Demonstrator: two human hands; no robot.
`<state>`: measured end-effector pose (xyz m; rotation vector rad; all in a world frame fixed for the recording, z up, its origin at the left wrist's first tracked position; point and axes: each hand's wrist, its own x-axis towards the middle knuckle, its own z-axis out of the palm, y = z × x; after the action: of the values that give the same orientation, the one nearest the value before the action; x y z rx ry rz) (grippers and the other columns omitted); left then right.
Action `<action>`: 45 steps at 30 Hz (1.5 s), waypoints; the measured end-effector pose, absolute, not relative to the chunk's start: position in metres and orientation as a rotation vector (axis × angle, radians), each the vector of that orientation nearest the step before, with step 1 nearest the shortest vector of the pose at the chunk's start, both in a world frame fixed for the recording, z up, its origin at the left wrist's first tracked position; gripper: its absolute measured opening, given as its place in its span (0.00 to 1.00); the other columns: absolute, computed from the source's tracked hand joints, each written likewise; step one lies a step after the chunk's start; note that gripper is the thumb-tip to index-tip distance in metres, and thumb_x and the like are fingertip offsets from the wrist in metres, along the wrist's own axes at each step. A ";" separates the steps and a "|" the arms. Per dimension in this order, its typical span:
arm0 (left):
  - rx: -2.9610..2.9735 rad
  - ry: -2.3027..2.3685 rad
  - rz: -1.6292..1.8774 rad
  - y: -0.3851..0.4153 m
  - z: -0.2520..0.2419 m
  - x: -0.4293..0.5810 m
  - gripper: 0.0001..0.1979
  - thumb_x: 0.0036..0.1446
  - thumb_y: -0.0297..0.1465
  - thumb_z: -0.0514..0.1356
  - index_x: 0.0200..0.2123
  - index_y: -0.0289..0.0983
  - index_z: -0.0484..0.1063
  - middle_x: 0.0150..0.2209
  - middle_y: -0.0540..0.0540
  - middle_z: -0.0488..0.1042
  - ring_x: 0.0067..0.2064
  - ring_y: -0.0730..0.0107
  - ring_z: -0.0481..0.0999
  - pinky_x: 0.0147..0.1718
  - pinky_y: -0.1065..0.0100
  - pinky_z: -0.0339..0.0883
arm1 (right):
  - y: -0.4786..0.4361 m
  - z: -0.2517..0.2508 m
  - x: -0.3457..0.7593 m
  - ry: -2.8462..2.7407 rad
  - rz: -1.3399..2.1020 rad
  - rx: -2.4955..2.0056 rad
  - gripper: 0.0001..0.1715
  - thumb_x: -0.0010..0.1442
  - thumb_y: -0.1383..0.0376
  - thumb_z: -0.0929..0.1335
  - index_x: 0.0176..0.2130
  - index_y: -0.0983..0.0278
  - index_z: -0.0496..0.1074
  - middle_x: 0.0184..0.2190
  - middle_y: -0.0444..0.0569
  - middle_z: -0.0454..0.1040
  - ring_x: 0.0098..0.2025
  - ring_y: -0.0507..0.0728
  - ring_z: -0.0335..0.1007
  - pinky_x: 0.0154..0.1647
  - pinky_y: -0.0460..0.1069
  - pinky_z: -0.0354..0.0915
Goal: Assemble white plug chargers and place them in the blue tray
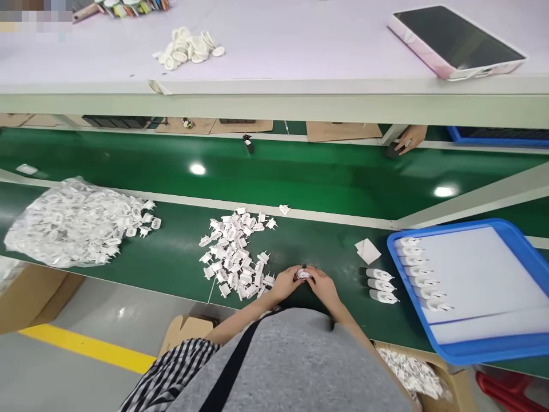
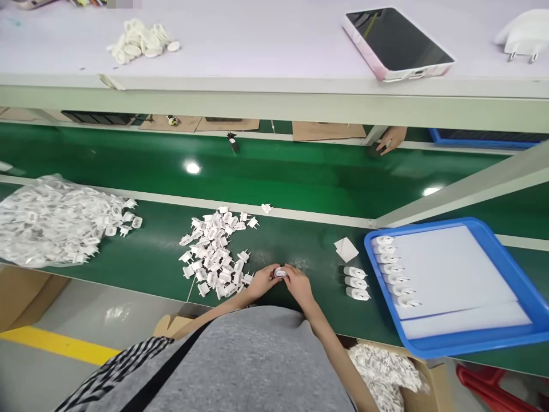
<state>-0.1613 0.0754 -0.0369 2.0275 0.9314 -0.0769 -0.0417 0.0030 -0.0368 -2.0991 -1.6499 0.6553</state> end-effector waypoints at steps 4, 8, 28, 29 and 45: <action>2.078 0.922 -0.089 0.076 -0.037 -0.162 0.16 0.48 0.31 0.52 0.43 0.38 0.60 0.42 0.48 0.66 0.41 0.72 0.65 0.41 0.72 0.58 | 0.004 -0.033 -0.039 -1.721 0.664 -2.102 0.13 0.50 0.68 0.58 0.36 0.61 0.66 0.41 0.47 0.68 0.40 0.54 0.64 0.38 0.49 0.62; 2.122 0.930 -0.092 0.075 -0.038 -0.163 0.15 0.48 0.31 0.52 0.42 0.38 0.60 0.42 0.48 0.66 0.41 0.72 0.66 0.39 0.73 0.58 | 0.001 -0.033 -0.040 -1.744 0.640 -2.093 0.13 0.51 0.68 0.58 0.35 0.60 0.66 0.42 0.47 0.67 0.40 0.53 0.64 0.38 0.48 0.62; 2.294 0.844 -0.128 0.075 -0.032 -0.163 0.16 0.50 0.32 0.49 0.44 0.35 0.59 0.44 0.45 0.65 0.44 0.71 0.64 0.41 0.72 0.57 | 0.001 -0.031 -0.043 -1.781 0.674 -2.110 0.13 0.52 0.66 0.58 0.38 0.63 0.65 0.41 0.48 0.68 0.41 0.52 0.64 0.40 0.47 0.61; 2.307 0.819 -0.151 0.077 -0.031 -0.162 0.17 0.50 0.32 0.50 0.44 0.35 0.58 0.44 0.45 0.65 0.44 0.71 0.64 0.41 0.72 0.57 | 0.002 -0.030 -0.043 -1.789 0.710 -2.126 0.14 0.52 0.67 0.58 0.39 0.63 0.65 0.42 0.49 0.67 0.42 0.52 0.63 0.41 0.47 0.60; 2.323 0.890 -0.875 0.098 0.003 -0.116 0.10 0.37 0.26 0.61 0.29 0.31 0.70 0.30 0.40 0.72 0.34 0.63 0.70 0.31 0.69 0.64 | 0.035 0.001 -0.036 -2.134 1.073 -2.243 0.14 0.48 0.74 0.58 0.34 0.69 0.67 0.34 0.54 0.70 0.37 0.58 0.65 0.35 0.47 0.58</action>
<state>-0.1158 0.0980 0.0026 2.3233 0.8900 -0.8752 -0.0355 0.0353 0.0009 -2.2426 -2.1337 1.0727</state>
